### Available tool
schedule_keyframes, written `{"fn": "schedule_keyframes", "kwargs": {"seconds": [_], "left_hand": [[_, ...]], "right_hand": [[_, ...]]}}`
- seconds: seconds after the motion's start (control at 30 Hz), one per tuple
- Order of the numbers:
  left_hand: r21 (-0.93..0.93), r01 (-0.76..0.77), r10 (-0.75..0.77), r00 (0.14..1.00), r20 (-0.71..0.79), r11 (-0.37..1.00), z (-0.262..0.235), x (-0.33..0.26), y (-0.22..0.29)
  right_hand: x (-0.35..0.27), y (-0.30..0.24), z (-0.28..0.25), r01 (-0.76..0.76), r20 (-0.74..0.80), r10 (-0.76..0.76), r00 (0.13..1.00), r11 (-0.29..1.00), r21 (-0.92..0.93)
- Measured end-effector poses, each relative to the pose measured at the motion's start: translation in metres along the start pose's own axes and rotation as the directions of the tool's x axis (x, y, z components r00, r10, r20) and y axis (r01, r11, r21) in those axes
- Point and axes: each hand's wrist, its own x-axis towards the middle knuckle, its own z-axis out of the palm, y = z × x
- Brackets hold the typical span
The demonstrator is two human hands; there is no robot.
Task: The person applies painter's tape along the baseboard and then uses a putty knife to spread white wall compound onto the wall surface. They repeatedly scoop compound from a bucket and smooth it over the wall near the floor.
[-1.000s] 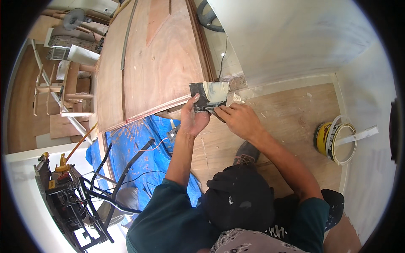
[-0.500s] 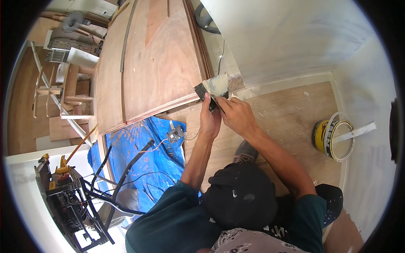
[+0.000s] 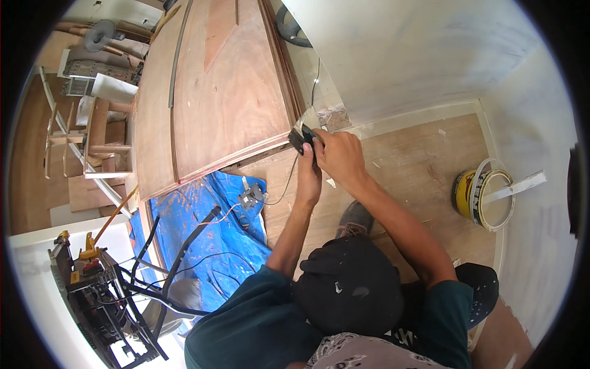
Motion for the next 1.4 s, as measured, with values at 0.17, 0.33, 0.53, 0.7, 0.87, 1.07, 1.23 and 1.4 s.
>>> {"fn": "schedule_keyframes", "kwargs": {"seconds": [0.17, 0.33, 0.53, 0.7, 0.87, 1.07, 1.23, 1.4], "left_hand": [[-0.213, 0.199, -0.191, 0.98, 0.057, 0.957, -0.043, 0.004, 0.044], [-0.036, 0.208, -0.205, 0.976, 0.072, 0.977, -0.046, 0.006, 0.045], [0.043, 0.202, -0.203, 0.979, 0.016, 0.978, -0.032, -0.01, 0.022], [0.504, -0.028, -0.013, 0.997, 0.077, 0.863, -0.037, -0.007, 0.008], [0.622, -0.198, 0.13, 0.979, 0.154, 0.758, -0.018, -0.01, -0.001], [0.696, -0.187, 0.098, 0.981, 0.165, 0.693, -0.022, -0.011, -0.012], [0.457, 0.053, -0.009, 0.995, -0.099, 0.888, -0.04, 0.003, 0.007], [0.051, 0.256, -0.249, 0.962, -0.112, 0.965, -0.054, 0.031, 0.065]], "right_hand": [[-0.001, 0.008, -0.013, 0.119, 0.185, -0.115, 0.976, 0.993, -0.013], [-0.02, 0.009, -0.004, 0.359, 0.137, -0.349, 0.927, 0.931, -0.063], [-0.024, 0.0, 0.003, 0.371, 0.044, -0.369, 0.928, 0.927, -0.052], [-0.02, -0.006, 0.005, 0.275, -0.007, -0.275, 0.961, 0.961, -0.01], [-0.009, -0.003, 0.004, 0.113, -0.016, -0.113, 0.993, 0.993, 0.019], [0.0, 0.009, 0.001, -0.042, 0.037, 0.042, 0.998, 0.999, -0.017], [0.006, 0.025, -0.008, -0.045, 0.144, 0.05, 0.988, 0.998, -0.04], [-0.019, 0.028, -0.01, 0.184, 0.079, -0.184, 0.98, 0.983, 0.011]]}}
